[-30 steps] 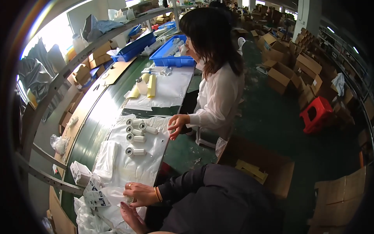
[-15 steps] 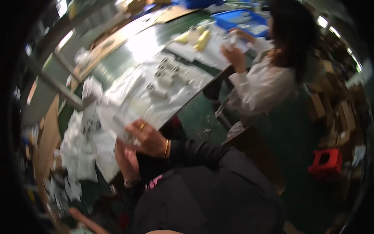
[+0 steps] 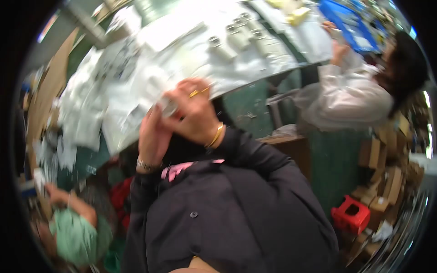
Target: The person packages small fans by hand, picking up a fan and sliding it into a plastic bag. They then fold the top of the bag over and press it down to seal it before setting the packaged fan aside.
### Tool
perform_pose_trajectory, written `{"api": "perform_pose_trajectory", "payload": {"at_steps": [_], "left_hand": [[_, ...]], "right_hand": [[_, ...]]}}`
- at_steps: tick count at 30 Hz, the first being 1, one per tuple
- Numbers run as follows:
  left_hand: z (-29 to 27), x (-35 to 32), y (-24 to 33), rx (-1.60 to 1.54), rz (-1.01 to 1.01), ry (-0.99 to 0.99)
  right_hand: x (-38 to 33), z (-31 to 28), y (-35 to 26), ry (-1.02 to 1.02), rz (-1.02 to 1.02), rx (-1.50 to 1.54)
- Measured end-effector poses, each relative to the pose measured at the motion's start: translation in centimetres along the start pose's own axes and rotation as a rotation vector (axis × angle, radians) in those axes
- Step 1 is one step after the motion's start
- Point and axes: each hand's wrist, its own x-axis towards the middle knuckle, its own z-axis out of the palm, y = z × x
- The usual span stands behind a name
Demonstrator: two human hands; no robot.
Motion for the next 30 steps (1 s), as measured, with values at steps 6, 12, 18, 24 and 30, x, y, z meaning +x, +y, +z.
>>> {"api": "perform_pose_trajectory", "payload": {"at_steps": [6, 12, 18, 24, 30], "left_hand": [[-2.1, -0.5, 0.8, 0.259, 0.065, 0.164], [-1.2, 0.9, 1.4, 0.287, 0.112, 0.210], [-1.1, 2.0, 2.1, 0.284, 0.072, 0.167], [-2.0, 1.8, 0.5, 0.289, 0.078, 0.254], [-3.3, 1.1, 1.3, 0.353, -0.090, 0.238]], "right_hand": [[-1.0, 1.5, 1.8, -0.170, 0.064, 0.282], [-0.9, 2.7, 2.7, -0.099, 0.142, 0.392], [0.5, 3.2, 3.1, -0.073, 0.231, 0.411], [-0.3, 4.0, 3.0, -0.199, 0.382, 0.423], [-0.5, 3.7, 3.4, -0.322, 0.316, 0.369]]}}
